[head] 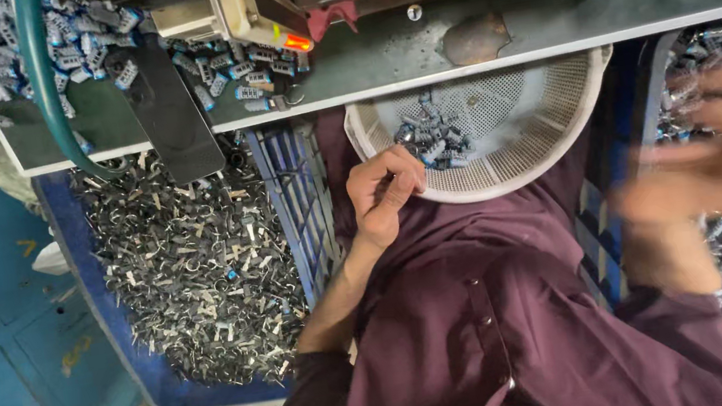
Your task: The person repeatedly picks small black and blue components from a white basket, inserts them into a machine, and collects the processed parts. The person handles the components one at a time and places them into a collection area.
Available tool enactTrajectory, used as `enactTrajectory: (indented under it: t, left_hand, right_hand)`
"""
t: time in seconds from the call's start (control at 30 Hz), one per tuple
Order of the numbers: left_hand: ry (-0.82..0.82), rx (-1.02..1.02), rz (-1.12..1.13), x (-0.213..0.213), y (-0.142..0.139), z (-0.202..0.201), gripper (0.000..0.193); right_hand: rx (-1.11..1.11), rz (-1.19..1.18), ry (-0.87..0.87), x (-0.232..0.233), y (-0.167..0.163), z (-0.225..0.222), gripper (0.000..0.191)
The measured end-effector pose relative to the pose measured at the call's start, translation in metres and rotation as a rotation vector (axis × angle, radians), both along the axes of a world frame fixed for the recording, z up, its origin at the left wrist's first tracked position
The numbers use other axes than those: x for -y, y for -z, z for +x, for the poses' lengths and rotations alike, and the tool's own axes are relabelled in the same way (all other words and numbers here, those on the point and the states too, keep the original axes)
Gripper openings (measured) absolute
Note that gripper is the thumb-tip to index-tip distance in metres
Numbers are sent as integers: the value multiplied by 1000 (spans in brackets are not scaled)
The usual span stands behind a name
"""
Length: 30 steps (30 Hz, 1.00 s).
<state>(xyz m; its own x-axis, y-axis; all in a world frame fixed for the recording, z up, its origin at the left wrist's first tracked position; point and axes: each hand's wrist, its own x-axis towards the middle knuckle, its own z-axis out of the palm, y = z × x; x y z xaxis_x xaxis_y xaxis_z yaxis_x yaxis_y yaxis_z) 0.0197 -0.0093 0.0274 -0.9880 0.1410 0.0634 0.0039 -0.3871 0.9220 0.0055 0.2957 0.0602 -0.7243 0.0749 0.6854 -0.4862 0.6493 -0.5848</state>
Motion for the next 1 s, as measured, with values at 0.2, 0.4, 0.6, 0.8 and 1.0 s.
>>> enactTrajectory:
  t: [0.2,0.4,0.6,0.8,1.0]
  left_hand:
    - [-101,-166,-313,-10,-18,-3,16]
    - [-221,-298,-656,-14,-20,-6,25]
    - [-269,-744,-988,-13,-17,-17,34]
    - [-67,-504,-327,29,-61,8,29]
    - [201,-89,70,69,-31,6,24]
  right_hand:
    - [1001,-875,-449,105,47,2,13]
    - [752,-855,-434,108,80,27,13]
    - [821,-1184,-599,114,88,12,25]
    - [1245,-1990,-456,114,82,-1,17]
    - [478,-1016,-441,85,42,-69,30]
